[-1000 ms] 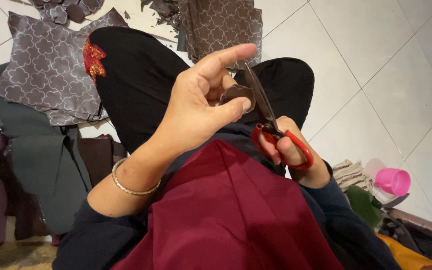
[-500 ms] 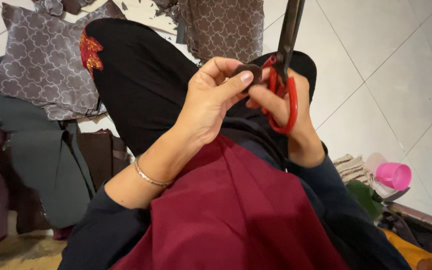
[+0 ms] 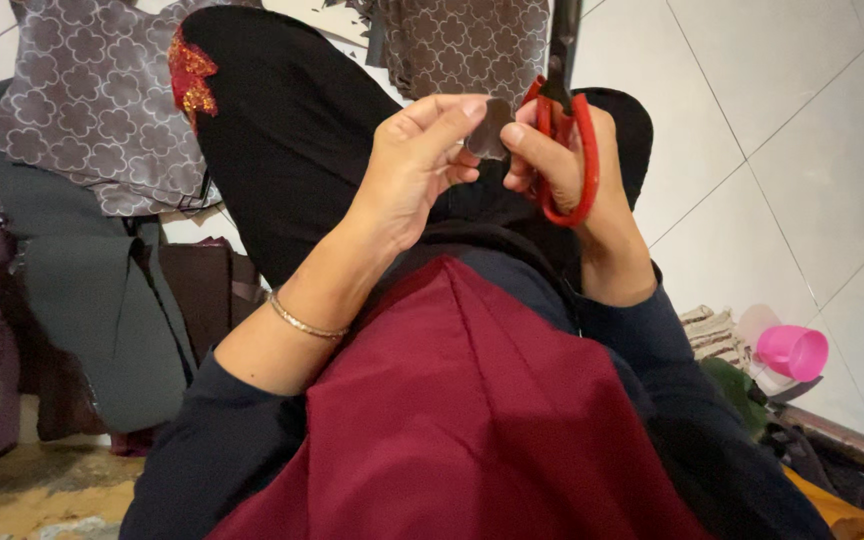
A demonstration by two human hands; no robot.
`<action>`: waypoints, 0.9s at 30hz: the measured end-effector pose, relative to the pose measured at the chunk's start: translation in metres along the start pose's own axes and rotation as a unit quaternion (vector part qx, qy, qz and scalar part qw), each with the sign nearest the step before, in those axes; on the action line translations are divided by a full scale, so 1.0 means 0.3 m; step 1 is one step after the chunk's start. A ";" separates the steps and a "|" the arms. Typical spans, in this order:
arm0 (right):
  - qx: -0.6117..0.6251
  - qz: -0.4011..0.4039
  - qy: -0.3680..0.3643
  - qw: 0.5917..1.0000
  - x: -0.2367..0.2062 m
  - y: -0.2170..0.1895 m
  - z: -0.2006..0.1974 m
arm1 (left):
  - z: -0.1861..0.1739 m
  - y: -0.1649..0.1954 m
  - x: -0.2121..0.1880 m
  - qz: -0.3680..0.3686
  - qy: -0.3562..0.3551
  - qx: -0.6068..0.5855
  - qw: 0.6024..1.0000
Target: The person sits on the floor and uses red-handled scissors to cut small, flower-shaped pieces from a brown patterned fabric. They repeatedly pick up pieces, cut along the outlines, and place the finished shapes aside.
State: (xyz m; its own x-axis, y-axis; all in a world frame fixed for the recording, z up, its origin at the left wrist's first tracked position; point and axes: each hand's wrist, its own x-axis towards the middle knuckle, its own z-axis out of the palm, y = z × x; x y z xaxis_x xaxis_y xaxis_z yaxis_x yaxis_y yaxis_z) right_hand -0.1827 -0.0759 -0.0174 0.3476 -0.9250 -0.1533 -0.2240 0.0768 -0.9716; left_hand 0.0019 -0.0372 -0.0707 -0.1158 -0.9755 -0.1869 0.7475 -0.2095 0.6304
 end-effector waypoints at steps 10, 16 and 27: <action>0.076 0.047 0.022 0.996 0.058 0.112 -0.009 | -0.143 0.000 0.067 -0.006 0.077 -0.054 0.996; 0.084 0.053 0.063 0.993 0.050 0.239 -0.118 | -0.277 0.084 0.072 0.055 0.098 -0.084 0.990; 0.102 0.127 0.162 0.973 -0.024 0.531 -0.355 | -0.648 0.260 0.085 0.214 0.154 -0.105 0.959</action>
State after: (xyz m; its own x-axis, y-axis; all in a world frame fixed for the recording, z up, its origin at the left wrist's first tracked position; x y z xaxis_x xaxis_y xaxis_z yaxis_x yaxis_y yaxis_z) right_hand -0.3180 -0.0966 -0.1518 -0.0085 -0.9331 -0.3595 -0.0678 0.3592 -0.9308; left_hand 0.1845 -0.0653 -0.1727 0.4044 -0.8969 -0.1788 0.8024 0.2542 0.5399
